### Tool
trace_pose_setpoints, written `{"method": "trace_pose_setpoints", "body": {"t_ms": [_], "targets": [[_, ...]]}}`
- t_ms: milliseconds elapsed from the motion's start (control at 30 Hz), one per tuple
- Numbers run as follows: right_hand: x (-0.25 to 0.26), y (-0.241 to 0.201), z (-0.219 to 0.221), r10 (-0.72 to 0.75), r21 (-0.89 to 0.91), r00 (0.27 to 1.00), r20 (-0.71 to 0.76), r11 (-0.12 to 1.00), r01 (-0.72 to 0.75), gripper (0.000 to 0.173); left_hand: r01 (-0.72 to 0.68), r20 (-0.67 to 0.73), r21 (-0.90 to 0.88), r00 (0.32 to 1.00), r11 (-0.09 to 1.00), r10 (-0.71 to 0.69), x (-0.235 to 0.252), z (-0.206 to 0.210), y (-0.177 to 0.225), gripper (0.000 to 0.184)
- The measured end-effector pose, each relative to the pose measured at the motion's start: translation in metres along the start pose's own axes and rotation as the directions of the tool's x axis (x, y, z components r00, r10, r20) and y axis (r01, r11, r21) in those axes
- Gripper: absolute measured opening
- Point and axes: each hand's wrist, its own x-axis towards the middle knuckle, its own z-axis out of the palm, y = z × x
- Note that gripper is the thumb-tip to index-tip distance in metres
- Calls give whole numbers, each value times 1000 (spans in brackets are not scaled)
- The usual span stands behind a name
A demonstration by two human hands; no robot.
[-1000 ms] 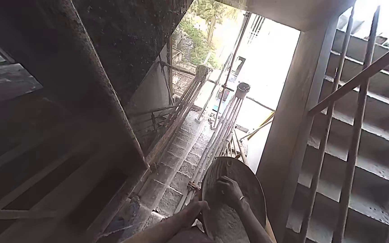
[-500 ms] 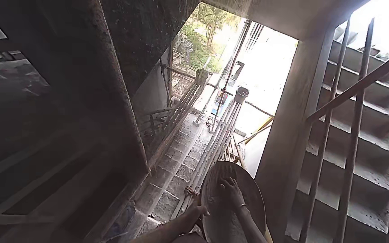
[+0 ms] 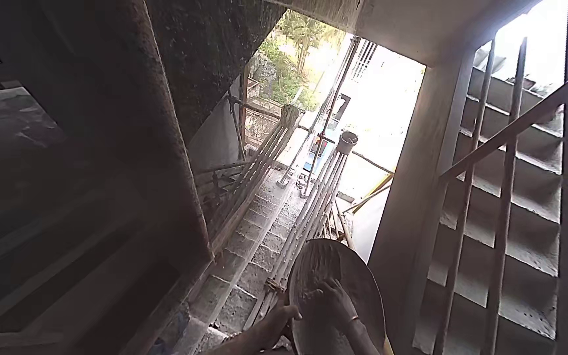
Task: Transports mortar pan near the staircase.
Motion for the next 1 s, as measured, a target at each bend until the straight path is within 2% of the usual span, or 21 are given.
{"method": "trace_pose_setpoints", "body": {"t_ms": [67,100,233,300,367,500,600,700,733,800,900,933,1000], "targets": [[-2,-2,-12,53,-43,997,61,998,-51,43,-4,-16,-10,1000,1000,4,0,-2,-2,58],[-1,-1,-19,60,-54,998,28,997,-58,40,-7,-14,-6,1000,1000,7,2,-3,-3,58],[19,27,-38,-26,-102,969,-245,995,1,34,-8,25,34,1000,999,7,4,-6,-5,64],[28,36,-42,-26,-162,954,-299,986,-24,39,-7,27,48,1000,999,6,2,-2,-2,61],[22,22,-58,91,-146,979,-182,982,-119,46,-16,35,57,999,998,14,1,0,4,61],[14,45,-15,88,-115,962,-257,986,-121,40,-28,49,49,998,998,26,-2,-1,1,63],[7,35,-1,138,-56,982,-128,988,-146,38,-23,36,31,999,999,22,1,-3,-1,69],[2,25,-11,119,24,993,-11,993,-119,35,-36,27,9,999,999,36,5,-5,-5,65],[2,24,-19,103,51,994,-38,994,-101,34,-37,33,9,999,999,37,4,-5,-4,67],[6,26,-38,73,81,976,-203,995,-58,34,-29,33,18,999,999,28,3,-3,-3,68],[25,35,-46,76,74,887,-456,996,-47,35,-18,35,40,999,999,16,2,1,-5,68],[32,35,-44,92,60,872,-481,996,-72,35,-14,43,50,999,999,12,1,3,-3,68],[36,21,-35,138,38,886,-443,990,-136,41,-16,54,77,998,997,12,-4,9,1,64]]}}
